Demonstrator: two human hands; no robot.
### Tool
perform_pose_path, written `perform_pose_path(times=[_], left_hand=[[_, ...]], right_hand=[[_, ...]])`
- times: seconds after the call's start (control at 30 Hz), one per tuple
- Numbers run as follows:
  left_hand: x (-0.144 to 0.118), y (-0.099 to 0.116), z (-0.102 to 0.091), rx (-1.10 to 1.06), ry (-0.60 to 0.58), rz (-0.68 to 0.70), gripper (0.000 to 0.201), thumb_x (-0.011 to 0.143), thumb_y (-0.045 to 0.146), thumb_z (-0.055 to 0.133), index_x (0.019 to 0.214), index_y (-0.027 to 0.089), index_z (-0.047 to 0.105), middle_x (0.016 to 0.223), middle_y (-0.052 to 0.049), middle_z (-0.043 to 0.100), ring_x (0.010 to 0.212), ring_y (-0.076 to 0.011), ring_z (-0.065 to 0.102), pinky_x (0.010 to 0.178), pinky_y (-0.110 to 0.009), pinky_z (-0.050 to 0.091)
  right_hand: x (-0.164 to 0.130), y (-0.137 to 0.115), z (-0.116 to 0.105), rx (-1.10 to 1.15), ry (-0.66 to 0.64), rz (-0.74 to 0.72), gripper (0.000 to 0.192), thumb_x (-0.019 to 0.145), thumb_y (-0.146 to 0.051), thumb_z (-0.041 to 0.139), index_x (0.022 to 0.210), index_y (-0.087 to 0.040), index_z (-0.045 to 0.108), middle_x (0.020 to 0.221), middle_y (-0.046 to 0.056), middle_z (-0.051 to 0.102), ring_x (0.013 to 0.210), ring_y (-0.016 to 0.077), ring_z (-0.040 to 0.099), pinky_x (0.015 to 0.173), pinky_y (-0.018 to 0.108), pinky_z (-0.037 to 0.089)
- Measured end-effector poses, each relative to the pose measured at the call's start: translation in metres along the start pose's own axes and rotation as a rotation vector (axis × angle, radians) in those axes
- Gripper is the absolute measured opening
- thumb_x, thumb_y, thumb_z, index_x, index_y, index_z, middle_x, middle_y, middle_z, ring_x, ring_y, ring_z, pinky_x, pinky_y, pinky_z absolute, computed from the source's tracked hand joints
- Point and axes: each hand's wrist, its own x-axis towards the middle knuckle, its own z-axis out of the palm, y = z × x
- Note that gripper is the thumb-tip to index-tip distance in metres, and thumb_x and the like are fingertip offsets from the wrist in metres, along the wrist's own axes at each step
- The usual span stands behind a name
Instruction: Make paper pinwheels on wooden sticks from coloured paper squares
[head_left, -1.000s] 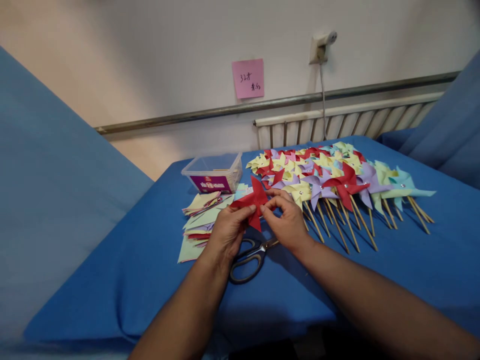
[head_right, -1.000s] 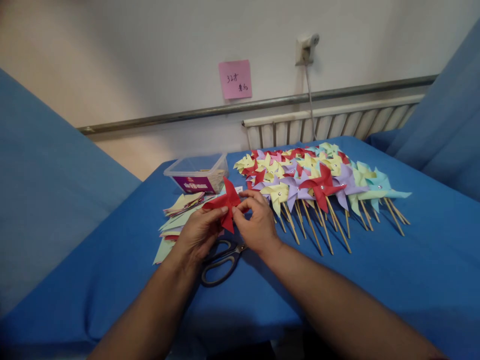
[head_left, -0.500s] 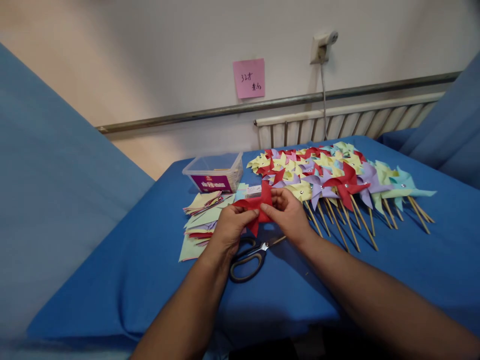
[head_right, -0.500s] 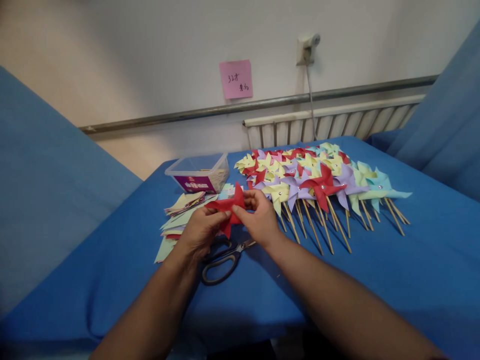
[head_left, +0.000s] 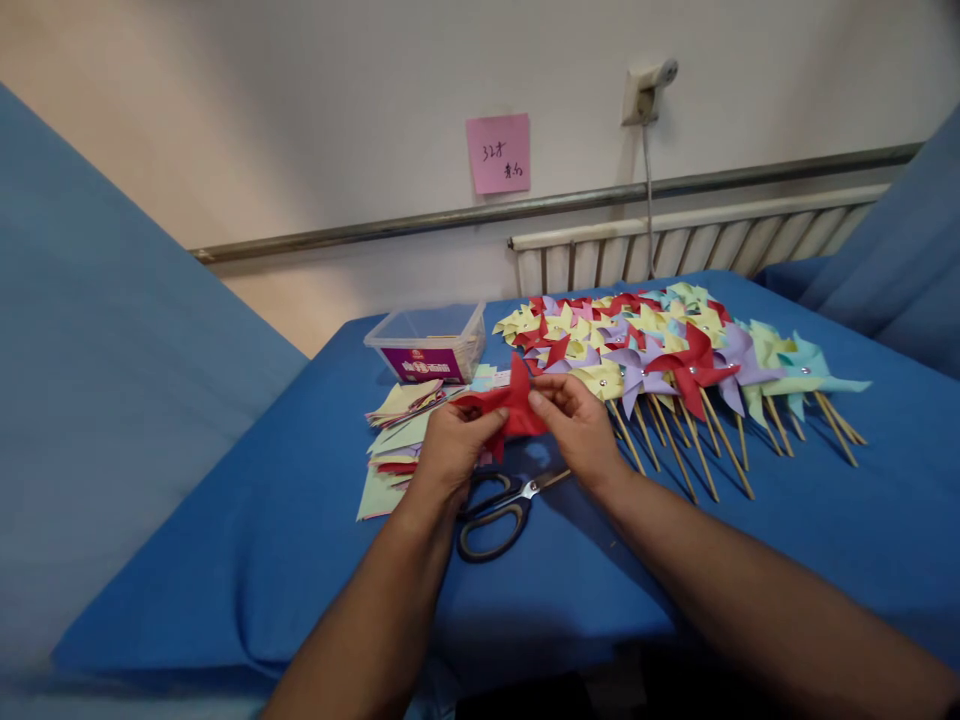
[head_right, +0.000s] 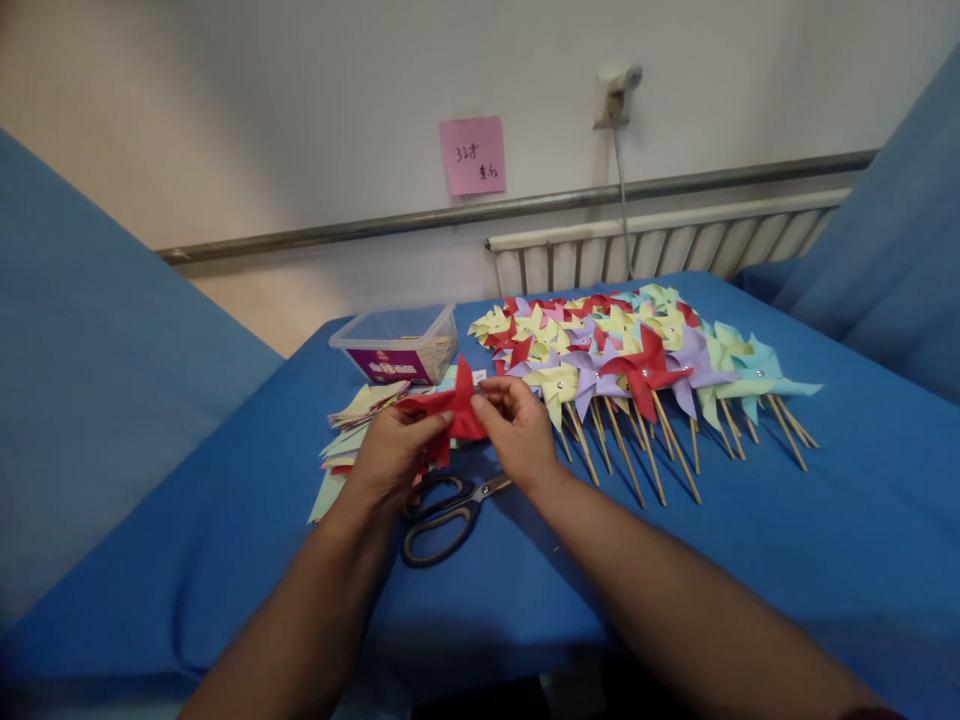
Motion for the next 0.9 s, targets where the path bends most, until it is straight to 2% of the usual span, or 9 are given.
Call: perform_pose_path(times=[0.1, 0.2, 0.33, 0.47, 0.7, 0.9], left_hand=[[0.006, 0.005, -0.006, -0.143, 0.119, 0.048, 0.030, 0.052, 0.018, 0.081, 0.081, 0.014, 0.073, 0.071, -0.004, 0.073, 0.059, -0.0164, 0.064, 0.059, -0.027, 0.052], [0.010, 0.008, -0.009, -0.253, 0.188, 0.075, 0.027, 0.051, 0.015, 0.080, 0.078, 0.013, 0.073, 0.065, -0.003, 0.071, 0.055, -0.0150, 0.064, 0.058, -0.026, 0.053], [0.011, 0.006, -0.007, -0.315, 0.182, 0.070, 0.023, 0.051, 0.012, 0.078, 0.074, 0.013, 0.072, 0.064, -0.003, 0.071, 0.054, -0.0144, 0.065, 0.056, -0.024, 0.053], [0.011, 0.005, -0.006, -0.328, 0.181, 0.069, 0.022, 0.051, 0.012, 0.079, 0.072, 0.013, 0.072, 0.063, -0.003, 0.070, 0.053, -0.0146, 0.065, 0.056, -0.024, 0.054], [0.009, 0.004, -0.007, -0.333, 0.152, 0.062, 0.029, 0.051, 0.014, 0.080, 0.079, 0.012, 0.073, 0.067, -0.005, 0.072, 0.056, -0.0162, 0.067, 0.058, -0.025, 0.055], [0.009, 0.001, -0.007, -0.322, 0.139, 0.039, 0.028, 0.052, 0.016, 0.081, 0.079, 0.010, 0.073, 0.070, -0.007, 0.073, 0.057, -0.0167, 0.067, 0.059, -0.026, 0.055]], right_hand=[[0.001, 0.008, -0.004, -0.149, -0.009, -0.063, 0.020, 0.080, -0.037, 0.062, 0.091, -0.020, 0.064, 0.082, 0.002, 0.068, 0.074, 0.0157, 0.063, 0.070, 0.029, 0.051], [-0.001, 0.017, -0.004, -0.475, -0.130, -0.139, 0.014, 0.083, -0.027, 0.058, 0.089, -0.020, 0.068, 0.083, 0.002, 0.068, 0.074, 0.0154, 0.062, 0.071, 0.029, 0.049], [-0.004, 0.023, 0.002, -0.943, -0.303, -0.209, 0.019, 0.085, -0.019, 0.055, 0.095, -0.021, 0.072, 0.094, 0.006, 0.066, 0.087, 0.0181, 0.063, 0.079, 0.030, 0.048], [-0.001, 0.021, 0.009, -1.228, -0.352, -0.187, 0.026, 0.090, -0.025, 0.050, 0.102, -0.022, 0.072, 0.098, 0.009, 0.064, 0.091, 0.0214, 0.062, 0.081, 0.032, 0.046], [0.003, 0.017, 0.014, -1.380, -0.361, -0.041, 0.029, 0.093, -0.030, 0.046, 0.104, -0.023, 0.071, 0.099, 0.009, 0.065, 0.087, 0.0206, 0.064, 0.076, 0.031, 0.046], [0.006, 0.015, 0.016, -1.406, -0.346, -0.039, 0.024, 0.089, -0.025, 0.049, 0.098, -0.020, 0.071, 0.099, 0.011, 0.067, 0.091, 0.0227, 0.065, 0.077, 0.031, 0.045]])
